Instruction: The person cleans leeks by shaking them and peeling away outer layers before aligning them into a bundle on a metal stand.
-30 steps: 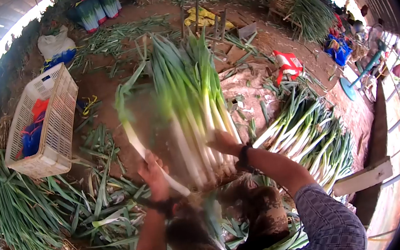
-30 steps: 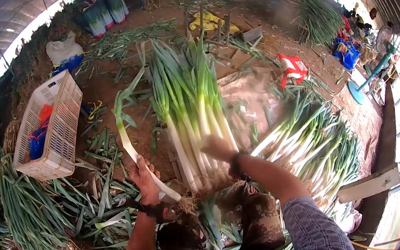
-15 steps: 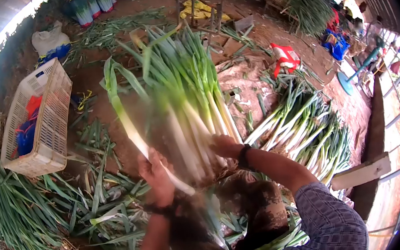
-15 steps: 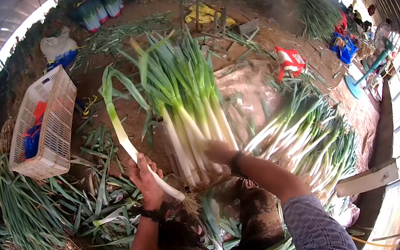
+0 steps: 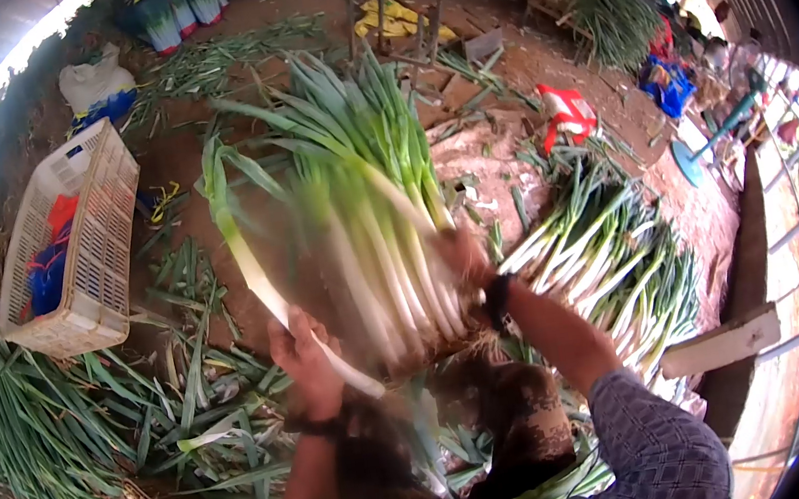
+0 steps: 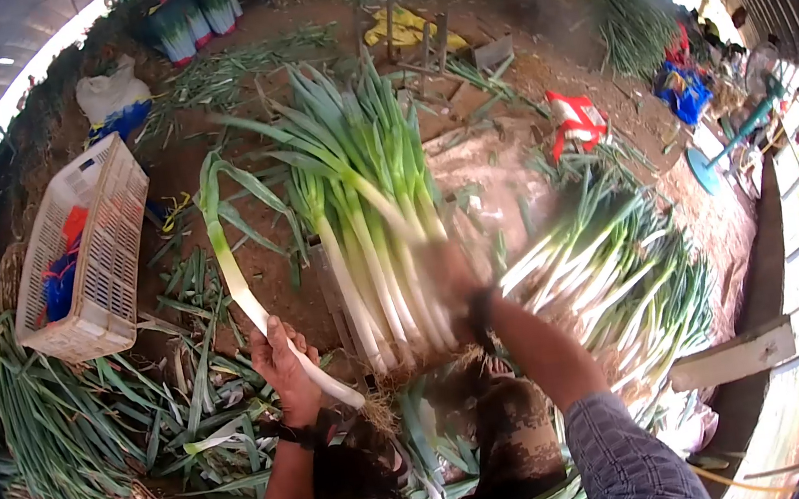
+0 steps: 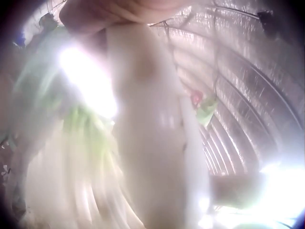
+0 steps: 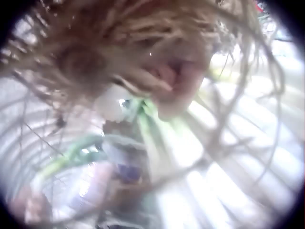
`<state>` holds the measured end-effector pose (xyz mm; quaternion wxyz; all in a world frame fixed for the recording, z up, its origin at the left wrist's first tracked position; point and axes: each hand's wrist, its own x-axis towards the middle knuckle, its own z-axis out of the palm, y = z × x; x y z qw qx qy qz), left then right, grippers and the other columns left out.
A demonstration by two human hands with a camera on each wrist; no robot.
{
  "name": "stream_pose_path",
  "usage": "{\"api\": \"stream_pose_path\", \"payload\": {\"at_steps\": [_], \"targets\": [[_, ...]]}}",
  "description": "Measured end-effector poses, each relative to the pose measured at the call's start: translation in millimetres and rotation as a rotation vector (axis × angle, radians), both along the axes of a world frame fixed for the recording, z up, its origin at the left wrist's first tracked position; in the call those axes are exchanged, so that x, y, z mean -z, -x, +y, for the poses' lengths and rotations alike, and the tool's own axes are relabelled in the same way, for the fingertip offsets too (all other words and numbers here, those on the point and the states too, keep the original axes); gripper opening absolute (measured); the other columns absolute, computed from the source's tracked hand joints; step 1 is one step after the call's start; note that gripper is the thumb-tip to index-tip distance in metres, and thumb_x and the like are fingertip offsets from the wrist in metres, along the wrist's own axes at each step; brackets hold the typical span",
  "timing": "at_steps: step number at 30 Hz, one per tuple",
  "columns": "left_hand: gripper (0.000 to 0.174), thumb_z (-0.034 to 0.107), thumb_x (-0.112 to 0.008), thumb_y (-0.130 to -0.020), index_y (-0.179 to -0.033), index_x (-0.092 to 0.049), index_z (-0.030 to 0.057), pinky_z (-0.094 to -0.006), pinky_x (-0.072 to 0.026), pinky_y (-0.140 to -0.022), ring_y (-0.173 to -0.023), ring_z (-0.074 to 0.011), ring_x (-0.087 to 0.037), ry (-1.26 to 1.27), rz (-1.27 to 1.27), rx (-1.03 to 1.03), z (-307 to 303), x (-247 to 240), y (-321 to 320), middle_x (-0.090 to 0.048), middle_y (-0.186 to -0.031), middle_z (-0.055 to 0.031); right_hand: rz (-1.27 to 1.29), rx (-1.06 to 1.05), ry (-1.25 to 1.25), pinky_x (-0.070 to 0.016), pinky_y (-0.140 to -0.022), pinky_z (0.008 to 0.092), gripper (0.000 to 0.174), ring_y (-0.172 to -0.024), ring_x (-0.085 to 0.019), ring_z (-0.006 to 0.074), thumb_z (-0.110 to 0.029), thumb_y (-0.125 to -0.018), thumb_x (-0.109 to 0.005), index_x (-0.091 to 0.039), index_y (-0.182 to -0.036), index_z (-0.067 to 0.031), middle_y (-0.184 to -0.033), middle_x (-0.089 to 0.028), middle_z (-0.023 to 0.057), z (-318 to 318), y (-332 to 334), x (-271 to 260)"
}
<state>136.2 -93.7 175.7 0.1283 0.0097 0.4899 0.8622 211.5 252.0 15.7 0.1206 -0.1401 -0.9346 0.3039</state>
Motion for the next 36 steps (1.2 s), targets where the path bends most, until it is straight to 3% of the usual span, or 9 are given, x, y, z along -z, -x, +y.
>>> {"api": "stream_pose_path", "payload": {"at_steps": [1,5,6,13,18,23,29,33,36], "targets": [[0.026,0.032,-0.064,-0.098,-0.086,-0.048,0.0139,-0.0222,-0.0394,-0.041,-0.057,-0.0065,-0.049,0.009,0.011,-0.007,0.8,-1.9,0.2,-0.049,-0.073,0.003,0.161,-0.055,-0.251,-0.0521,-0.057,0.0309,0.025,-0.062,-0.064,0.0206,-0.028,-0.094,-0.064,-0.07,-0.095,-0.0041,-0.078,-0.068,0.0098,12.8,-11.9,93.3],[0.029,0.034,-0.065,-0.097,-0.085,-0.048,0.0138,-0.0227,-0.0396,-0.041,-0.057,-0.0065,-0.049,0.073,0.006,-0.007,-0.5,-6.1,0.3,-0.049,-0.072,0.0031,-0.364,0.031,0.048,-0.0562,-0.067,0.0412,0.034,-0.075,-0.069,0.0272,-0.028,-0.089,-0.067,-0.066,-0.105,0.0017,-0.084,-0.067,0.0191,-102.7,-16.3,-9.3],[0.03,0.035,-0.065,-0.097,-0.085,-0.048,0.0137,-0.0229,-0.0396,-0.041,-0.057,-0.0065,-0.049,0.086,-0.011,0.0,-1.4,-5.0,-2.0,-0.049,-0.072,0.0031,-0.336,0.188,0.362,-0.0553,-0.066,0.0401,0.035,-0.075,-0.069,0.0266,-0.028,-0.09,-0.067,-0.065,-0.106,0.0023,-0.085,-0.068,0.0195,-102.9,-15.8,-18.1],[0.03,0.036,-0.064,-0.097,-0.084,-0.048,0.0133,-0.0231,-0.0387,-0.041,-0.056,-0.006,-0.047,0.127,-0.041,-0.006,-4.5,4.8,-5.7,-0.048,-0.072,0.003,-0.064,0.065,0.318,-0.0565,-0.068,0.0371,0.034,-0.076,-0.065,0.0214,-0.03,-0.091,-0.067,-0.063,-0.108,-0.0002,-0.086,-0.068,0.0117,-83.3,28.4,-106.4],[0.031,0.036,-0.064,-0.097,-0.084,-0.049,0.0129,-0.0229,-0.0387,-0.041,-0.055,-0.0059,-0.047,0.135,-0.013,0.028,-4.0,4.2,-4.1,-0.048,-0.073,0.0029,0.314,0.074,1.129,-0.0417,-0.035,0.0225,0.031,-0.048,-0.05,0.0083,-0.023,-0.093,-0.062,-0.054,-0.11,0.001,-0.07,-0.053,-0.0023,-98.8,31.1,-294.8],[0.03,0.036,-0.064,-0.097,-0.085,-0.049,0.0128,-0.0231,-0.0389,-0.042,-0.056,-0.006,-0.047,0.127,0.007,0.023,-0.2,1.1,-4.2,-0.048,-0.073,0.0031,0.209,0.41,0.814,-0.0448,-0.042,0.0266,0.031,-0.05,-0.055,0.0138,-0.033,-0.095,-0.064,-0.062,-0.102,-0.0023,-0.07,-0.062,0.0052,-66.5,50.3,-203.4],[0.031,0.037,-0.064,-0.097,-0.086,-0.049,0.0123,-0.0237,-0.0395,-0.041,-0.056,-0.0061,-0.047,0.146,-0.012,0.034,-4.2,7.4,-5.6,-0.047,-0.072,0.003,-0.296,-0.184,-0.235,-0.0526,-0.045,0.034,0.041,-0.057,-0.067,0.0222,-0.037,-0.096,-0.059,-0.062,-0.104,0.003,-0.075,-0.066,0.0099,-9.1,50.4,-28.5],[0.031,0.037,-0.064,-0.097,-0.086,-0.049,0.0122,-0.0235,-0.0393,-0.041,-0.056,-0.006,-0.048,0.136,-0.023,0.036,-4.3,7.0,-5.8,-0.047,-0.072,0.0029,-0.447,0.236,0.502,-0.0556,-0.042,0.0317,0.043,-0.052,-0.067,0.0218,-0.037,-0.097,-0.055,-0.065,-0.093,0.0046,-0.076,-0.07,0.0138,-55.9,20.6,-69.6],[0.031,0.037,-0.064,-0.097,-0.087,-0.049,0.0123,-0.0234,-0.0396,-0.041,-0.057,-0.006,-0.048,0.142,-0.018,0.042,-1.9,13.0,-4.7,-0.047,-0.073,0.0029,-0.517,0.124,0.316,-0.0556,-0.043,0.0324,0.048,-0.051,-0.066,0.0211,-0.039,-0.097,-0.052,-0.068,-0.084,0.0035,-0.068,-0.069,0.0124,-63.1,16.9,-75.4]]}}
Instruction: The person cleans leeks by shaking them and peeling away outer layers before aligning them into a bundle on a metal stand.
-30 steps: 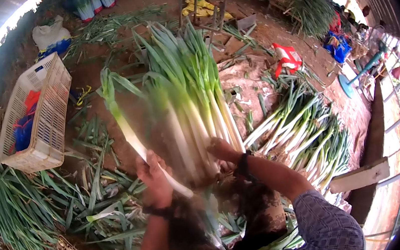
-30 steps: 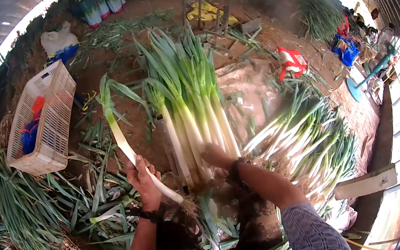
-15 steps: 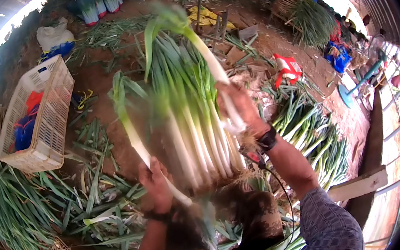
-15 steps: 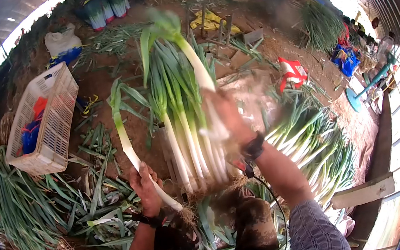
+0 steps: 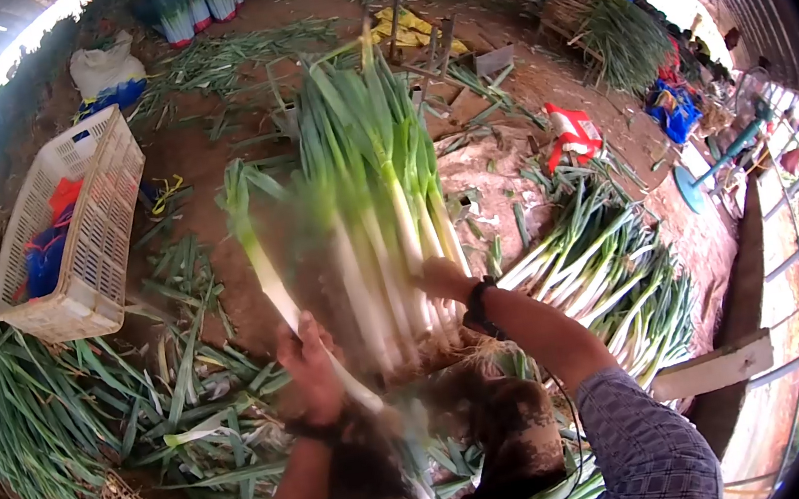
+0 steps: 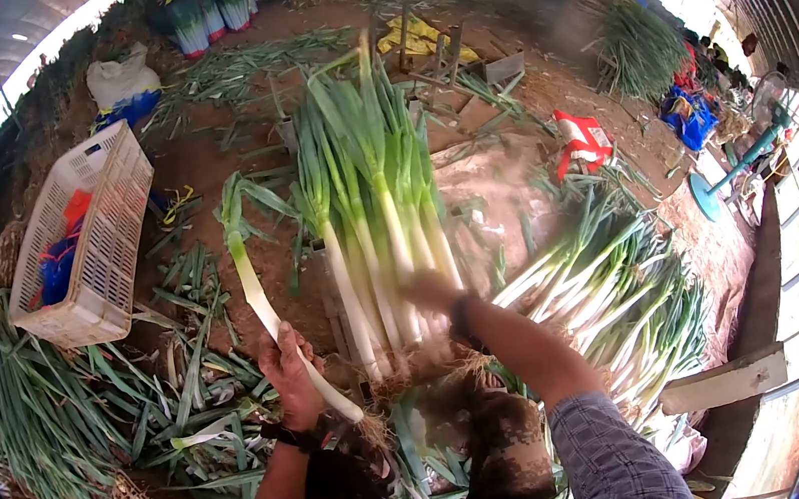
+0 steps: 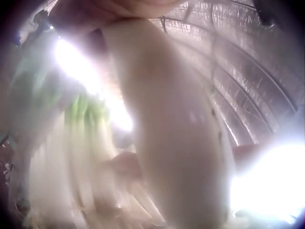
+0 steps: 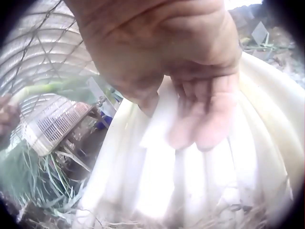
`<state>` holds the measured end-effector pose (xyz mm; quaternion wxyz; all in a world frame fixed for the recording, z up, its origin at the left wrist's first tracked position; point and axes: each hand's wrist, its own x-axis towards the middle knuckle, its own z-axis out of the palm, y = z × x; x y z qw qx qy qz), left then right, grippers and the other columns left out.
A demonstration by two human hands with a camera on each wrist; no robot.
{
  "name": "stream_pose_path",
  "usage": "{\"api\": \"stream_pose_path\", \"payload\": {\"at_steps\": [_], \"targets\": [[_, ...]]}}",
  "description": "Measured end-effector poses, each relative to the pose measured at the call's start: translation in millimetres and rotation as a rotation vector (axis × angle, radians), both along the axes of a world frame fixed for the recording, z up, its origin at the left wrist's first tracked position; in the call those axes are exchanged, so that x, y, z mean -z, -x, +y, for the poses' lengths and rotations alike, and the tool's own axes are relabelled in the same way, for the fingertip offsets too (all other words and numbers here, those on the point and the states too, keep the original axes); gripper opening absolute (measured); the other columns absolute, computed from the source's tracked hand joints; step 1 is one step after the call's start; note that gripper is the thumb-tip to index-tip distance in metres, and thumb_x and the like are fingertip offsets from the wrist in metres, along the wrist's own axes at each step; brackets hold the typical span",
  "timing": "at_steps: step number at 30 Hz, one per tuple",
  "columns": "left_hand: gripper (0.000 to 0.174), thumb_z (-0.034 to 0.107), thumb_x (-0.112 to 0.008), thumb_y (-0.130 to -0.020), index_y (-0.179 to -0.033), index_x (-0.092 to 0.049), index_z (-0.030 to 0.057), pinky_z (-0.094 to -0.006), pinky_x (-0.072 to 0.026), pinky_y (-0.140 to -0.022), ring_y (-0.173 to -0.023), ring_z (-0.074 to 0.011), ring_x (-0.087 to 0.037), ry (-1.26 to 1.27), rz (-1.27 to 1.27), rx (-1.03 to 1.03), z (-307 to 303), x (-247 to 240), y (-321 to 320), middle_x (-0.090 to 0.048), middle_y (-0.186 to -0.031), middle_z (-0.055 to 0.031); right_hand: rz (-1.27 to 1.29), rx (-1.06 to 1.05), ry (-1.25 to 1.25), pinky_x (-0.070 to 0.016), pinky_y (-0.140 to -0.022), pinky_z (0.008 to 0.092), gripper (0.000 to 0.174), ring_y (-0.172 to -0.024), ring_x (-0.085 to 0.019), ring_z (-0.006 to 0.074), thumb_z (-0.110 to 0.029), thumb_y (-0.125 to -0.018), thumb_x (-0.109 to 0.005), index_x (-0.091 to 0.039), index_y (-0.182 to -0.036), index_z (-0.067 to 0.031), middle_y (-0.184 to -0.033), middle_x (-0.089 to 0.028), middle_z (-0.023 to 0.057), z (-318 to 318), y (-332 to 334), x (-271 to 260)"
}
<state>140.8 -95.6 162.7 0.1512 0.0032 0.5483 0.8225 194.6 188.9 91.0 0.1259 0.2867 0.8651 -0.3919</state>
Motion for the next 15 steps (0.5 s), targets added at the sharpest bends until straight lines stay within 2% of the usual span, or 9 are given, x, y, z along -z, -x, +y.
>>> {"api": "stream_pose_path", "payload": {"at_steps": [1,3,5,8,9,11,14,15], "targets": [[0.031,0.038,-0.064,-0.097,-0.087,-0.049,0.0123,-0.0234,-0.0397,-0.041,-0.057,-0.0061,-0.048,0.001,-0.003,-0.003,0.0,1.1,0.1,-0.047,-0.073,0.0028,0.016,-0.053,-0.063,-0.0553,-0.048,0.0358,0.047,-0.052,-0.066,0.0215,-0.037,-0.097,-0.05,-0.068,-0.074,0.0004,-0.059,-0.066,0.0105,-4.3,-1.6,-2.6],[0.031,0.038,-0.064,-0.097,-0.087,-0.049,0.0123,-0.0235,-0.0401,-0.041,-0.057,-0.0062,-0.048,-0.004,-0.016,-0.003,-2.0,-0.6,-1.3,-0.048,-0.073,0.0027,0.19,-0.283,-0.302,-0.0551,-0.051,0.0375,0.046,-0.053,-0.067,0.0223,-0.036,-0.097,-0.05,-0.067,-0.072,-0.0009,-0.06,-0.066,0.0107,-6.8,-1.9,25.0],[0.032,0.039,-0.064,-0.097,-0.088,-0.049,0.0123,-0.0236,-0.0404,-0.041,-0.057,-0.0063,-0.048,-0.019,-0.032,0.004,-2.8,-6.5,-3.4,-0.048,-0.073,0.0027,0.107,-0.27,-0.247,-0.0553,-0.057,0.0398,0.042,-0.053,-0.067,0.0234,-0.033,-0.096,-0.05,-0.065,-0.071,-0.0025,-0.06,-0.066,0.0119,-6.8,-1.1,42.9],[0.032,0.039,-0.064,-0.097,-0.088,-0.049,0.0123,-0.0233,-0.0405,-0.041,-0.057,-0.0064,-0.049,-0.026,-0.01,-0.002,-0.7,-4.4,-1.8,-0.048,-0.073,0.0024,-0.125,-0.818,-0.591,-0.0573,-0.066,0.0391,0.015,-0.076,-0.069,0.0233,-0.016,-0.092,-0.062,-0.068,-0.092,-0.0014,-0.074,-0.066,0.0102,-20.9,-16.7,65.3],[0.031,0.038,-0.064,-0.097,-0.089,-0.049,0.0121,-0.0232,-0.0405,-0.041,-0.057,-0.0062,-0.049,-0.031,0.005,0.005,1.6,-3.7,-0.5,-0.048,-0.073,0.0024,-0.167,-0.742,-0.45,-0.0571,-0.065,0.0373,0.021,-0.076,-0.07,0.0229,-0.021,-0.094,-0.061,-0.069,-0.09,-0.0015,-0.073,-0.067,0.0102,-27.0,-25.4,56.2],[0.028,0.036,-0.063,-0.098,-0.091,-0.05,0.0119,-0.0229,-0.0405,-0.042,-0.056,-0.0059,-0.048,-0.044,0.028,0.009,6.0,0.7,-2.4,-0.048,-0.073,0.0025,-0.335,-0.043,0.16,-0.056,-0.065,0.0375,0.045,-0.075,-0.071,0.0242,-0.042,-0.097,-0.055,-0.07,-0.082,-0.0026,-0.072,-0.068,0.0096,-32.4,-40.1,25.8],[0.024,0.031,-0.06,-0.1,-0.092,-0.051,0.0112,-0.0225,-0.0403,-0.042,-0.055,-0.0052,-0.047,-0.031,0.166,-0.002,12.2,11.2,-3.6,-0.047,-0.072,0.0027,-0.286,-0.377,-0.14,-0.0555,-0.071,0.0397,0.055,-0.077,-0.07,0.0269,-0.051,-0.096,-0.054,-0.069,-0.075,-0.0026,-0.074,-0.068,0.0127,-24.3,-37.1,2.4],[0.018,0.026,-0.058,-0.102,-0.095,-0.051,0.0103,-0.0222,-0.0402,-0.042,-0.054,-0.0047,-0.046,-0.058,0.172,0.012,11.0,0.7,-6.3,-0.046,-0.07,0.0031,-0.216,-0.35,-0.281,-0.0543,-0.076,0.0408,0.058,-0.08,-0.07,0.0273,-0.054,-0.095,-0.053,-0.07,-0.079,-0.0008,-0.075,-0.068,0.0161,-33.8,-32.1,-6.1]]}}
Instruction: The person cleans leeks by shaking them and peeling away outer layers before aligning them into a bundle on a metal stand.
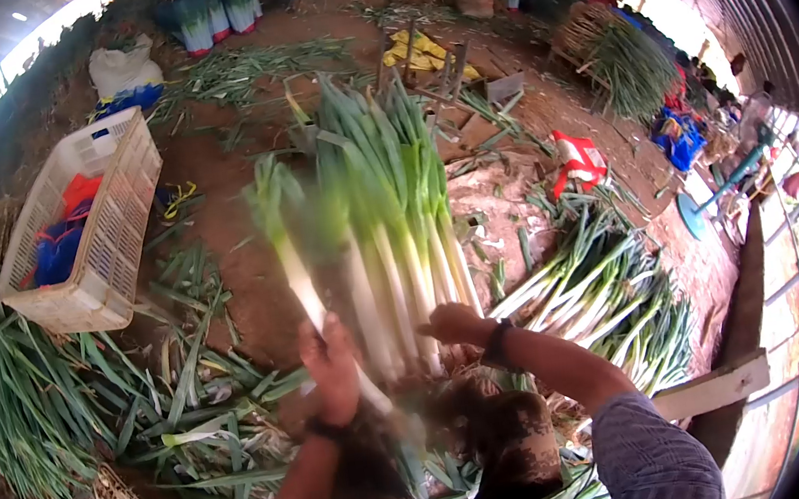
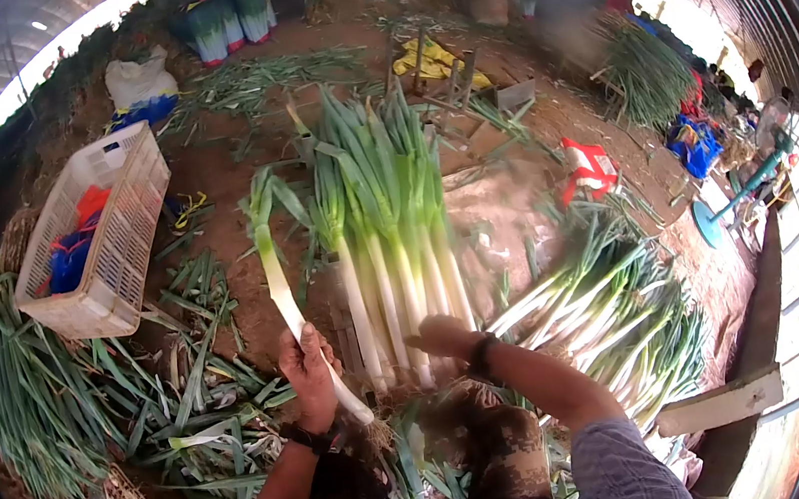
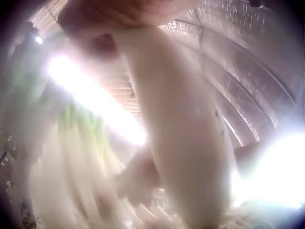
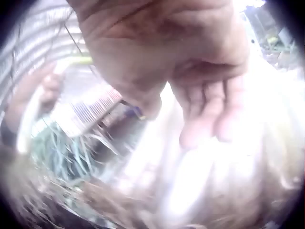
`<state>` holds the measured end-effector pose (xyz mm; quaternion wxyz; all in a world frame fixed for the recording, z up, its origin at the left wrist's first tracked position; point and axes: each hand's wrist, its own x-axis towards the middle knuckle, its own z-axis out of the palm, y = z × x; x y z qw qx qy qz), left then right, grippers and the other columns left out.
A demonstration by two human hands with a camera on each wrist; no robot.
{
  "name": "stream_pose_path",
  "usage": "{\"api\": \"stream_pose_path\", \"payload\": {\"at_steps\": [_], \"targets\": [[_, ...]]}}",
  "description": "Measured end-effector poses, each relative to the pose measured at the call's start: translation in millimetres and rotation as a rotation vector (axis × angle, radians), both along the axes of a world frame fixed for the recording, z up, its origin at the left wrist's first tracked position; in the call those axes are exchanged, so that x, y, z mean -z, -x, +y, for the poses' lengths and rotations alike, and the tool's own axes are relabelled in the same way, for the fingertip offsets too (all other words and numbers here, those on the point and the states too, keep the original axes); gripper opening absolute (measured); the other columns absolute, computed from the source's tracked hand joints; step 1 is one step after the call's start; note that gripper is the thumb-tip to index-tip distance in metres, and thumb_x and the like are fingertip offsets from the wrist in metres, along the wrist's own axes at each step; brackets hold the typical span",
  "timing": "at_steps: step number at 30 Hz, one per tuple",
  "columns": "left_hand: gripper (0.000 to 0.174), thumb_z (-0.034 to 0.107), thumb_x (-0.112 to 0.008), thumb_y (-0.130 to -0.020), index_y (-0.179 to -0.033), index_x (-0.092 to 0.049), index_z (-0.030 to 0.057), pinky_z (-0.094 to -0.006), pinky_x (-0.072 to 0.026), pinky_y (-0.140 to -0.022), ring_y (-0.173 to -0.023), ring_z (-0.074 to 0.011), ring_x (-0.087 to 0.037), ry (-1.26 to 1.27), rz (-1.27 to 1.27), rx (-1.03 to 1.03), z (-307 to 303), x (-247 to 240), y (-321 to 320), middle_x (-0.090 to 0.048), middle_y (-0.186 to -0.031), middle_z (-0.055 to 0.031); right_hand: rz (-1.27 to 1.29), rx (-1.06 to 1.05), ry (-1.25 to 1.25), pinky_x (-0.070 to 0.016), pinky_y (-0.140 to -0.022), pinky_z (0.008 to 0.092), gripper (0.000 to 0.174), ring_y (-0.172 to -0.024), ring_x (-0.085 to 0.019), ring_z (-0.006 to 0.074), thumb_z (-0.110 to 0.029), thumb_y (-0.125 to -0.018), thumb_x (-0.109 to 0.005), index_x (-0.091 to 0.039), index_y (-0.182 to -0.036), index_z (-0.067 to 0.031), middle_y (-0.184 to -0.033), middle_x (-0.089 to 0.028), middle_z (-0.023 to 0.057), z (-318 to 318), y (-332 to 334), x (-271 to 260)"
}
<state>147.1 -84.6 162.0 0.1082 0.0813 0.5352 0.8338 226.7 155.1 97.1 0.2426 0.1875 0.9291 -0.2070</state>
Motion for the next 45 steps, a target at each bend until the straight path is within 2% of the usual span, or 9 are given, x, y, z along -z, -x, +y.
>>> {"api": "stream_pose_path", "payload": {"at_steps": [3,6,11,14,18,25,27,33,45], "targets": [[0.016,0.023,-0.058,-0.102,-0.097,-0.05,0.0094,-0.0217,-0.0399,-0.043,-0.054,-0.0042,-0.044,0.01,0.222,-0.019,10.2,-4.2,6.8,-0.045,-0.069,0.0034,0.417,0.173,0.89,-0.053,-0.091,0.0476,0.076,-0.109,-0.063,0.0308,-0.063,-0.096,-0.047,-0.052,-0.132,0.0035,-0.123,-0.061,0.023,-33.4,-9.5,-39.7],[0.013,0.017,-0.058,-0.101,-0.1,-0.05,0.0073,-0.0192,-0.0361,-0.045,-0.052,-0.0037,-0.041,-0.049,0.352,-0.007,38.0,-49.1,13.5,-0.043,-0.068,0.0046,0.366,0.042,0.98,-0.0415,-0.11,0.0446,0.079,-0.135,-0.045,0.0344,-0.049,-0.101,-0.05,-0.02,-0.152,0.0026,-0.147,-0.04,0.0265,-85.1,-14.2,-135.5],[0.008,0.009,-0.06,-0.097,-0.099,-0.054,0.005,-0.0221,-0.0359,-0.048,-0.061,-0.0061,-0.044,-0.101,0.454,0.101,96.7,-127.9,57.0,-0.045,-0.071,0.0034,0.97,0.178,0.887,-0.0403,-0.109,0.0389,0.048,-0.131,-0.048,0.0297,-0.023,-0.105,-0.046,-0.04,-0.142,0.0064,-0.139,-0.05,0.0242,-69.6,37.4,-141.3],[0.035,0.029,-0.064,-0.097,-0.111,-0.055,-0.001,-0.0375,-0.0526,-0.077,-0.079,-0.0207,-0.06,0.272,0.591,0.095,128.1,-147.2,113.8,-0.06,-0.095,-0.0087,0.978,0.442,0.906,-0.0469,-0.052,0.029,0.035,-0.06,-0.058,0.0148,-0.028,-0.105,-0.043,-0.058,-0.119,0.0002,-0.075,-0.061,0.0058,-36.7,90.8,-151.5],[0.032,0.024,-0.059,-0.099,-0.118,-0.054,-0.0018,-0.0376,-0.0512,-0.082,-0.103,-0.0316,-0.063,0.579,0.881,-0.426,177.6,-12.3,164.2,-0.061,-0.12,-0.0203,1.098,0.438,0.774,-0.0417,-0.046,0.0252,0.031,-0.056,-0.055,0.0085,-0.034,-0.103,-0.049,-0.061,-0.099,-0.0059,-0.069,-0.059,-0.0002,27.3,162.9,-96.8],[0.027,0.028,-0.053,-0.103,-0.104,-0.061,0.0016,-0.0279,-0.0538,-0.06,-0.07,-0.0111,-0.062,0.409,0.374,0.655,70.2,91.6,75.0,-0.062,-0.076,-0.0018,0.522,0.402,0.674,-0.0424,-0.039,0.0291,0.034,-0.045,-0.055,0.0132,-0.033,-0.101,-0.054,-0.064,-0.09,-0.0029,-0.066,-0.061,0.005,58.7,135.0,3.0],[0.025,0.027,-0.054,-0.103,-0.104,-0.061,0.0031,-0.0271,-0.0518,-0.055,-0.069,-0.0092,-0.062,0.549,0.58,0.677,56.8,141.7,71.5,-0.064,-0.08,-0.0018,0.419,0.385,0.645,-0.0472,-0.044,0.0278,0.034,-0.052,-0.06,0.0138,-0.034,-0.1,-0.057,-0.066,-0.092,-0.0022,-0.066,-0.063,0.0058,56.1,135.3,-1.2],[0.027,0.031,-0.054,-0.101,-0.103,-0.061,0.005,-0.0242,-0.0488,-0.051,-0.065,-0.0075,-0.061,0.596,0.027,0.739,21.2,167.2,59.7,-0.066,-0.083,-0.0013,0.328,0.265,0.677,-0.05,-0.056,0.0301,0.037,-0.06,-0.06,0.014,-0.038,-0.097,-0.063,-0.069,-0.095,-0.002,-0.07,-0.062,0.0038,12.5,113.7,0.0],[0.033,0.034,-0.06,-0.098,-0.093,-0.066,0.0022,-0.0252,-0.0453,-0.055,-0.066,-0.0079,-0.058,0.531,0.087,0.559,3.8,214.4,38.2,-0.064,-0.076,-0.0008,0.131,0.172,0.567,-0.0547,-0.044,0.0341,0.041,-0.058,-0.07,0.0254,-0.035,-0.099,-0.058,-0.065,-0.098,0.0057,-0.074,-0.066,0.0159,-52.6,45.7,22.1]]}}
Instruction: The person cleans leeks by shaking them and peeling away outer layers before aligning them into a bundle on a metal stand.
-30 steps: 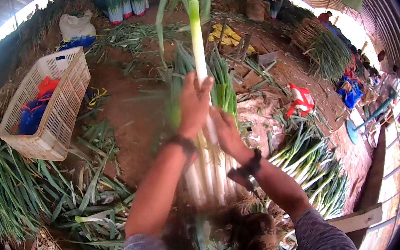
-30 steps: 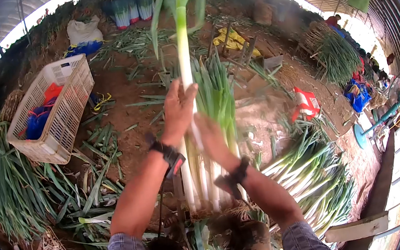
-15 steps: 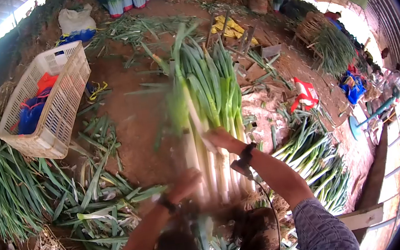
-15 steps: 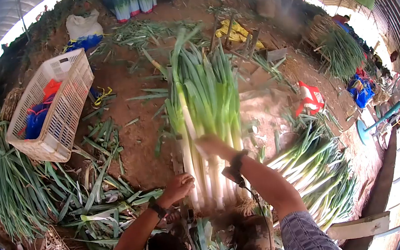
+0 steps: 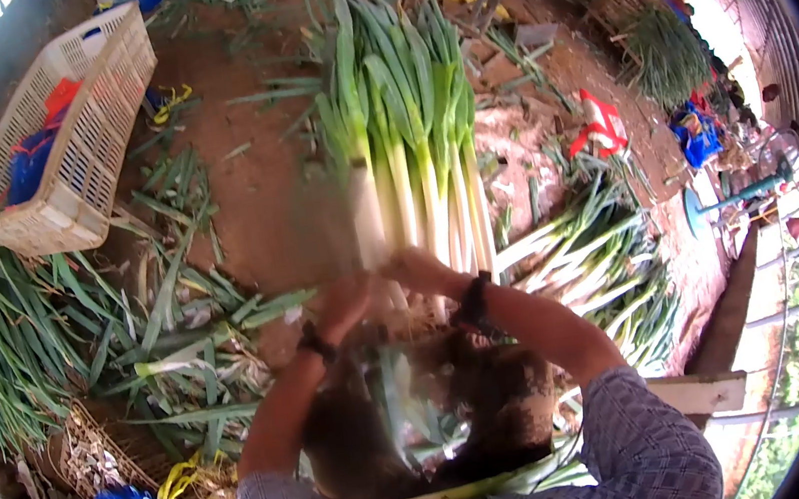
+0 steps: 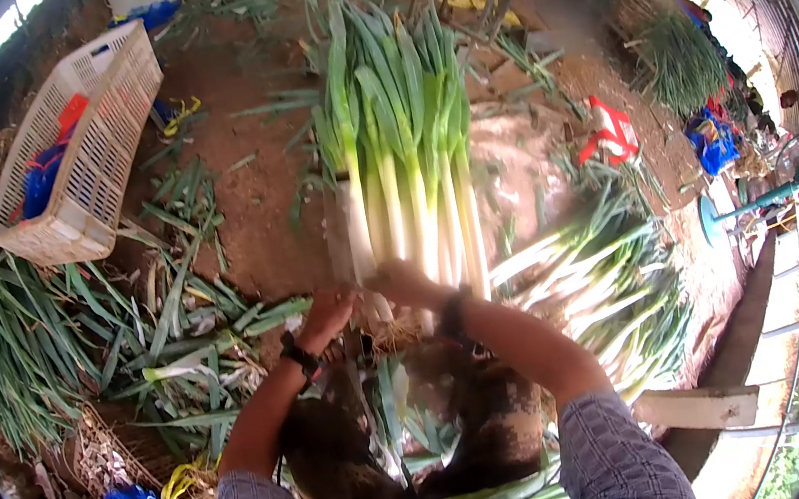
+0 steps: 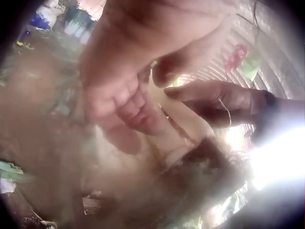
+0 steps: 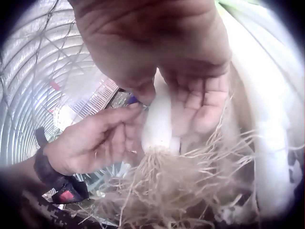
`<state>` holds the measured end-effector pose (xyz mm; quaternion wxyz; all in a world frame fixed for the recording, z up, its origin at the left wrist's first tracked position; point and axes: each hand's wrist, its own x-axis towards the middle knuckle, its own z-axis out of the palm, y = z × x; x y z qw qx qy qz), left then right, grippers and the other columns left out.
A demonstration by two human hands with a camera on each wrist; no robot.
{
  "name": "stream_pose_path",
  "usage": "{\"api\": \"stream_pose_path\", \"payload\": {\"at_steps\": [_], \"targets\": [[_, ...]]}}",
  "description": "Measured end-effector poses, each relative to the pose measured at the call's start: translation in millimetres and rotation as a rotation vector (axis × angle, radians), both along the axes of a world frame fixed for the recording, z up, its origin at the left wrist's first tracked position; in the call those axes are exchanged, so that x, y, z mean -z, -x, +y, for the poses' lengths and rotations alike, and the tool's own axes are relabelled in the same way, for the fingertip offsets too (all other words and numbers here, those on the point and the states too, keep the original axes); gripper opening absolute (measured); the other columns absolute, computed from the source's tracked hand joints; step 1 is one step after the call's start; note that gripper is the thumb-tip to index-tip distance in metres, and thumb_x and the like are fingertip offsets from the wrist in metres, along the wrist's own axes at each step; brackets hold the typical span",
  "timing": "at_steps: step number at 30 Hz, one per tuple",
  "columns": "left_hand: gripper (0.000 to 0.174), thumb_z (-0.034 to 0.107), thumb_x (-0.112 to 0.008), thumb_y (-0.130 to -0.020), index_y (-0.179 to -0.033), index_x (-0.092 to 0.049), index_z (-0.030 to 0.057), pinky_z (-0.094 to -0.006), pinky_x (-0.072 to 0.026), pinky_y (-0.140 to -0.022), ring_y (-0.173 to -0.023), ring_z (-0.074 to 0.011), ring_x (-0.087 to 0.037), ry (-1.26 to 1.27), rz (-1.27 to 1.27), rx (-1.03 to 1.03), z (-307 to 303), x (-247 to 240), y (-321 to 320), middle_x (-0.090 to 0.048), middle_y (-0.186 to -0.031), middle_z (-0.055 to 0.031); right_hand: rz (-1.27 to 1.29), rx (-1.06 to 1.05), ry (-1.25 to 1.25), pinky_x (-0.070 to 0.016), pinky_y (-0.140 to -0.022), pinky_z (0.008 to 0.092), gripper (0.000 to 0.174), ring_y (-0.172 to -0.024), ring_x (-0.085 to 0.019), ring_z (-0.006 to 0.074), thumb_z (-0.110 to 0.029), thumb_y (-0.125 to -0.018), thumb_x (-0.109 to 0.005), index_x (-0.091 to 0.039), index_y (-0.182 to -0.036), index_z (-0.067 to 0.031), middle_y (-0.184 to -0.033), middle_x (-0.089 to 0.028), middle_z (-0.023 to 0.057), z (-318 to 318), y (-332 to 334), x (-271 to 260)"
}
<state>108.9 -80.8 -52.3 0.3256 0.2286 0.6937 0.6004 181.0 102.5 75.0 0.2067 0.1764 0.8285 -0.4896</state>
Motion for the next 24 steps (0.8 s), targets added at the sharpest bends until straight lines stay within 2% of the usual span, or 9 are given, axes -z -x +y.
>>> {"api": "stream_pose_path", "payload": {"at_steps": [2,5,9,12,14,17,20,21,24], "targets": [[0.035,0.036,-0.061,-0.098,-0.095,-0.067,0.0018,-0.0249,-0.0455,-0.055,-0.067,-0.0081,-0.058,0.046,0.102,-0.008,3.0,6.1,-3.9,-0.064,-0.076,-0.0012,-0.036,-0.092,-0.124,-0.0557,-0.045,0.034,0.043,-0.06,-0.071,0.0275,-0.036,-0.101,-0.055,-0.066,-0.099,0.0058,-0.072,-0.066,0.0193,-7.7,-1.8,3.9],[0.036,0.037,-0.06,-0.098,-0.097,-0.068,0.0016,-0.0248,-0.046,-0.056,-0.067,-0.0085,-0.059,0.101,0.066,0.039,-1.2,-18.0,-2.4,-0.066,-0.078,-0.0021,-0.062,-0.11,-0.041,-0.0572,-0.058,0.0384,0.05,-0.056,-0.069,0.0236,-0.045,-0.1,-0.054,-0.068,-0.101,0.0021,-0.071,-0.068,0.0123,-16.5,-12.8,7.2],[0.031,0.032,-0.06,-0.097,-0.095,-0.068,0.0021,-0.0257,-0.0475,-0.058,-0.068,-0.0098,-0.059,0.053,0.094,0.039,2.6,-9.1,-2.1,-0.068,-0.078,-0.0029,-0.046,-0.118,-0.145,-0.0558,-0.061,0.0397,0.045,-0.055,-0.068,0.0255,-0.043,-0.101,-0.051,-0.069,-0.098,-0.0014,-0.059,-0.064,0.0096,-32.9,-27.1,23.6],[0.027,0.025,-0.053,-0.093,-0.09,-0.061,0.0001,-0.0473,-0.0486,-0.071,-0.085,-0.0445,-0.062,0.178,0.291,0.023,6.3,-18.2,-6.3,-0.064,-0.09,-0.0282,0.235,-0.481,-0.463,-0.0541,-0.06,0.0426,0.046,-0.054,-0.066,0.0293,-0.041,-0.099,-0.053,-0.069,-0.09,0.001,-0.063,-0.066,0.0122,-24.7,-29.5,68.7],[0.029,0.027,-0.055,-0.091,-0.089,-0.061,-0.0009,-0.0477,-0.049,-0.069,-0.081,-0.046,-0.062,0.162,0.234,0.033,5.2,-58.6,-6.8,-0.064,-0.084,-0.0284,0.265,-0.334,-0.385,-0.0531,-0.063,0.0462,0.045,-0.064,-0.067,0.0349,-0.041,-0.095,-0.059,-0.068,-0.085,0.0018,-0.068,-0.067,0.0177,-25.0,-37.8,105.2],[0.032,0.03,-0.057,-0.088,-0.088,-0.063,-0.0006,-0.049,-0.0496,-0.069,-0.08,-0.0448,-0.064,0.286,0.252,0.033,9.1,-64.9,-8.1,-0.064,-0.083,-0.0278,0.198,-0.222,-0.276,-0.0528,-0.068,0.0488,0.045,-0.072,-0.068,0.0401,-0.042,-0.092,-0.063,-0.068,-0.081,0.0016,-0.071,-0.067,0.0215,-24.4,-35.3,121.6],[0.033,0.033,-0.057,-0.088,-0.092,-0.067,0.0008,-0.0478,-0.0507,-0.071,-0.082,-0.042,-0.067,0.307,0.287,0.034,13.4,-57.1,-4.0,-0.067,-0.086,-0.0261,0.141,-0.323,-0.326,-0.0534,-0.071,0.048,0.049,-0.074,-0.068,0.0397,-0.047,-0.091,-0.062,-0.069,-0.082,0.001,-0.071,-0.067,0.0209,-16.9,-23.9,109.0],[0.037,0.035,-0.066,-0.09,-0.09,-0.068,-0.0017,-0.0393,-0.0499,-0.065,-0.07,-0.0244,-0.066,0.3,0.326,0.0,15.1,-57.4,-3.1,-0.067,-0.075,-0.0201,0.135,-0.362,-0.327,-0.0537,-0.073,0.0476,0.051,-0.074,-0.068,0.0391,-0.049,-0.091,-0.061,-0.069,-0.083,0.0008,-0.071,-0.068,0.0206,-16.0,-20.2,97.9],[0.038,0.038,-0.066,-0.09,-0.094,-0.07,0.0002,-0.0408,-0.0509,-0.068,-0.073,-0.0268,-0.068,0.272,0.337,0.064,10.1,-65.4,-0.9,-0.069,-0.079,-0.0189,0.101,-0.14,-0.206,-0.0532,-0.076,0.0481,0.048,-0.081,-0.068,0.0399,-0.047,-0.091,-0.062,-0.069,-0.096,-0.0003,-0.083,-0.069,0.0222,-22.4,-32.0,44.0]]}}
